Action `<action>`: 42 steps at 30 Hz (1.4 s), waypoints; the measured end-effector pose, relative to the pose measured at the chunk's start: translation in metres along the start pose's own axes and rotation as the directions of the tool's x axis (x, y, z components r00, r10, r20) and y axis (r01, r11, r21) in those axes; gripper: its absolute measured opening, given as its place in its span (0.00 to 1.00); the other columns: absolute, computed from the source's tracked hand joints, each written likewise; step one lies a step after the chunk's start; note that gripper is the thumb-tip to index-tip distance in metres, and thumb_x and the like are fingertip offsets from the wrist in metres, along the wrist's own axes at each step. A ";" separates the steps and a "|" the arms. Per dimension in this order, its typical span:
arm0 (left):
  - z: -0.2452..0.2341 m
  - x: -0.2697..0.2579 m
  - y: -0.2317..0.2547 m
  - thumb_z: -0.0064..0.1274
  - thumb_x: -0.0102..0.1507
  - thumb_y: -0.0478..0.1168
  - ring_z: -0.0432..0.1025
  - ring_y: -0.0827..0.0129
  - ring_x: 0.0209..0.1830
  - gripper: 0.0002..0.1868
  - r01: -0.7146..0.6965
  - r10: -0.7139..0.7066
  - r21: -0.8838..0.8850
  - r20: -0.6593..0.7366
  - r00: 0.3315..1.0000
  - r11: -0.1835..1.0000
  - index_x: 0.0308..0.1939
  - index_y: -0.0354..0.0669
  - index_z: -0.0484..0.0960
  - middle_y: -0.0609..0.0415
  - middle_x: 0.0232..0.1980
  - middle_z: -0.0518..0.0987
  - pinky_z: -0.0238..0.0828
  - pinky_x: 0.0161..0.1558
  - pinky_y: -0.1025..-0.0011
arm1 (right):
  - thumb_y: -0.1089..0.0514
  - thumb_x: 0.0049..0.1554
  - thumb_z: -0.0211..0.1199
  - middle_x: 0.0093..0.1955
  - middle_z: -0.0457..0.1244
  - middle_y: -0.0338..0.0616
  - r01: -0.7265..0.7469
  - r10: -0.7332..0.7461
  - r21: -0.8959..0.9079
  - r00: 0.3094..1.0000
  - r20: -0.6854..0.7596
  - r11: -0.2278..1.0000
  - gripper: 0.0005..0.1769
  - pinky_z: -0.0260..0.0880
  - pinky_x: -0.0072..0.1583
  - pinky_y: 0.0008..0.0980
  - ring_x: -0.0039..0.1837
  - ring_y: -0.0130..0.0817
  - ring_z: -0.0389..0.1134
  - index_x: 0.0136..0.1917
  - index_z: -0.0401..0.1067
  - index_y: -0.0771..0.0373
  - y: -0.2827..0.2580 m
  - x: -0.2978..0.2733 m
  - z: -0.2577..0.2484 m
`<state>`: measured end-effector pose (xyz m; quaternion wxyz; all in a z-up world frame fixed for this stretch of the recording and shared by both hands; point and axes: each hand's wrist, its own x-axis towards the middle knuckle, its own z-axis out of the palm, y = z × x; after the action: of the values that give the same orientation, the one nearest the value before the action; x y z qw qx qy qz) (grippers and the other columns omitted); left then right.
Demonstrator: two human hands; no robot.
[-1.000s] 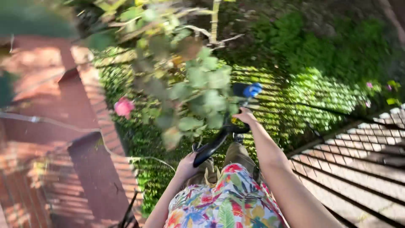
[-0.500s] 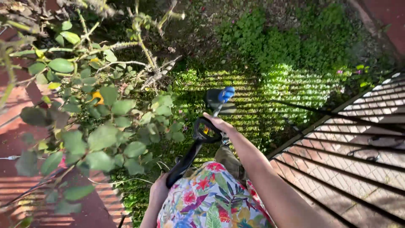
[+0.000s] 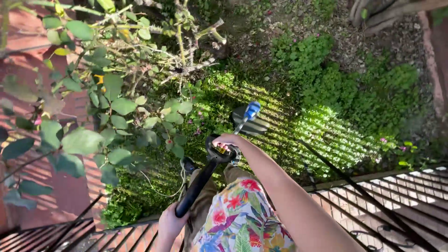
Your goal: The person uses a string trimmer to cut grass and weeds along a metal fence and brick wall in a garden. The person moves the trimmer back and forth to clear vegetation near the fence line and around rose bushes.
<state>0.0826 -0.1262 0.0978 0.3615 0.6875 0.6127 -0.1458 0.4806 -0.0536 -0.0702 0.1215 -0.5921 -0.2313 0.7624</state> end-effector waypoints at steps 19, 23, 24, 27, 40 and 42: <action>0.070 -0.025 -0.038 0.65 0.51 0.53 0.80 0.57 0.37 0.21 0.039 -0.065 -0.153 -0.172 0.983 0.987 0.43 0.50 0.83 0.56 0.40 0.85 0.76 0.41 0.63 | 0.53 0.44 0.61 0.25 0.60 0.41 -0.042 0.025 -0.356 0.998 -0.052 0.933 0.12 0.62 0.34 0.31 0.26 0.33 0.57 0.26 0.67 0.62 -0.051 0.033 0.044; 0.080 -0.027 -0.037 0.66 0.50 0.50 0.78 0.57 0.34 0.18 0.001 -0.036 -0.163 -0.214 0.976 0.987 0.38 0.47 0.82 0.54 0.36 0.83 0.74 0.38 0.64 | 0.53 0.46 0.60 0.23 0.58 0.44 -0.027 0.011 -0.342 0.999 -0.048 0.939 0.14 0.62 0.31 0.35 0.25 0.36 0.55 0.25 0.67 0.63 -0.050 0.037 0.052; 0.087 -0.026 -0.035 0.65 0.50 0.50 0.76 0.57 0.34 0.17 -0.003 -0.039 -0.177 -0.231 0.972 0.984 0.35 0.46 0.81 0.53 0.35 0.81 0.73 0.39 0.64 | 0.53 0.46 0.61 0.23 0.58 0.46 -0.034 0.015 -0.351 0.998 -0.058 0.936 0.15 0.62 0.30 0.35 0.24 0.37 0.56 0.25 0.68 0.65 -0.053 0.038 0.050; 0.122 -0.027 -0.043 0.69 0.48 0.51 0.79 0.51 0.34 0.26 0.050 -0.113 -0.257 -0.236 0.965 0.965 0.47 0.48 0.84 0.49 0.39 0.86 0.76 0.39 0.61 | 0.59 0.41 0.56 0.23 0.58 0.44 -0.103 0.074 -0.423 0.994 -0.085 0.900 0.08 0.54 0.29 0.29 0.24 0.32 0.53 0.30 0.69 0.68 -0.072 0.020 0.053; 0.173 -0.003 0.064 0.66 0.50 0.51 0.80 0.54 0.35 0.25 0.113 -0.245 -0.366 -0.339 0.908 0.924 0.49 0.46 0.83 0.53 0.41 0.86 0.76 0.37 0.62 | 0.51 0.45 0.57 0.22 0.60 0.45 -0.038 0.053 -0.649 0.999 0.004 0.760 0.17 0.65 0.37 0.32 0.25 0.39 0.57 0.24 0.68 0.66 -0.093 0.027 -0.023; 0.164 0.000 0.090 0.66 0.50 0.47 0.76 0.54 0.29 0.17 0.016 -0.183 -0.369 -0.422 0.888 0.929 0.38 0.42 0.84 0.50 0.32 0.83 0.73 0.36 0.61 | 0.51 0.45 0.60 0.21 0.58 0.44 -0.052 0.023 -0.640 0.998 -0.053 0.766 0.18 0.64 0.34 0.32 0.24 0.38 0.55 0.21 0.67 0.65 -0.103 0.017 -0.031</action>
<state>0.2078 -0.2358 0.0128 0.3204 0.5928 0.7305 0.1112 0.4964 0.0490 -0.0393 -0.0982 -0.6184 -0.4632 0.6273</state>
